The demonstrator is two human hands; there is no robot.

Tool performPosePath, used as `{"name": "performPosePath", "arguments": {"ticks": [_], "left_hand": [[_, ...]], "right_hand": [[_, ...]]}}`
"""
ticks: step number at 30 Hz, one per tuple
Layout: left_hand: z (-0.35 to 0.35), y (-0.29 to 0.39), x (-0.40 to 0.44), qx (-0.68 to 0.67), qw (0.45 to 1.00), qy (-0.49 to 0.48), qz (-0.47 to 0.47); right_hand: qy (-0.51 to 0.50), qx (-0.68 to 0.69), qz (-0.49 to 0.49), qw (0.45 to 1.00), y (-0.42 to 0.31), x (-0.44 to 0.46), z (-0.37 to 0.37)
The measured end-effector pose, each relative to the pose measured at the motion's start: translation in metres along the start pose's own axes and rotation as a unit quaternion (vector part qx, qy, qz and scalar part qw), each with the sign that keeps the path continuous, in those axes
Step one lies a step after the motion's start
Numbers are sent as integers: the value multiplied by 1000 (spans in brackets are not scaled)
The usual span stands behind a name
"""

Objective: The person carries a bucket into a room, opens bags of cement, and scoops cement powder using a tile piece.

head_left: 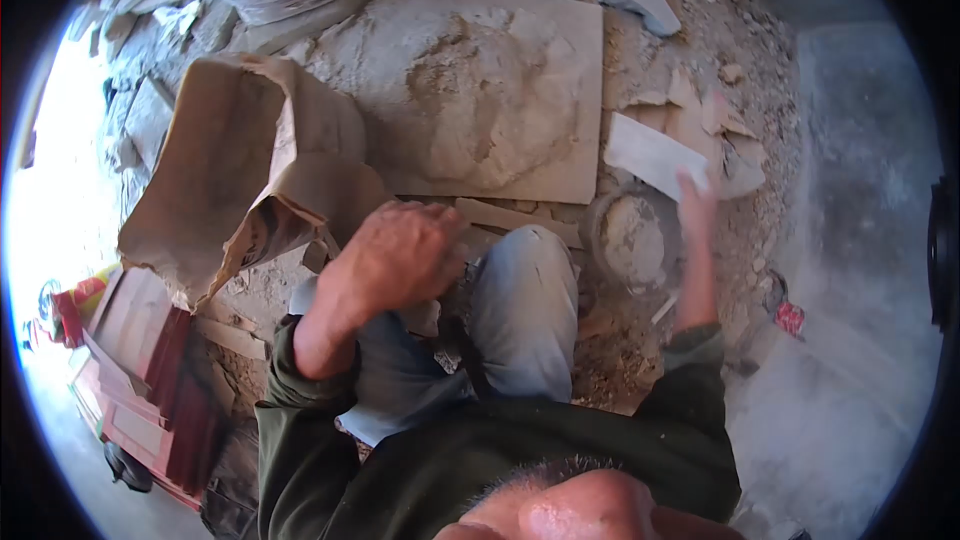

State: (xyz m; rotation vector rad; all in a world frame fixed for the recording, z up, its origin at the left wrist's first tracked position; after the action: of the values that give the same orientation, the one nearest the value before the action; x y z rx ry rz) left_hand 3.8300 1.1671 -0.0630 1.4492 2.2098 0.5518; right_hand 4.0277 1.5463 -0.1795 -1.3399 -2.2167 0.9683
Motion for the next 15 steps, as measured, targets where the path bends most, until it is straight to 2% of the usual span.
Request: {"name": "performPosePath", "arguments": {"ticks": [2,3,5,7,9,11,15], "left_hand": [[1,5,-8,7,999,36,12],[-3,11,-10,4,1000,15,4],[-4,17,-18,-2,1000,1,-9],[-8,21,-27,-8,1000,1,-28],[-13,23,-38,-20,999,4,-39],[-19,24,-48,-27,997,1,-72],[-21,19,-67,-50,991,12,-123]], "right_hand": [[-89,-40,-103,990,-37,30,64],[-117,-2,-191,975,-55,47,103],[-150,-148,-258,943,-126,58,158],[-156,-165,-392,891,-161,88,228],[-167,-148,-459,860,-217,88,268],[-161,-215,-517,813,-240,111,331],[-185,-288,-545,765,-275,98,397]]}}
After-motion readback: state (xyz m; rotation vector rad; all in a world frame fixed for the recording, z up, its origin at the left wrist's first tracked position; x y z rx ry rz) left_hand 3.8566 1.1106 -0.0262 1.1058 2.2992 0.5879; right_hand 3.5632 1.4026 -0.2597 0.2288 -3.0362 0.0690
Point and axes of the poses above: each hand's wrist, its own x-axis towards the middle knuckle, its own z-axis out of the palm, y = z × x, the point moved 1 cm from there along x, towards the middle knuckle, and after that the axes turned 3 degrees about y, right-handed, at the moved point
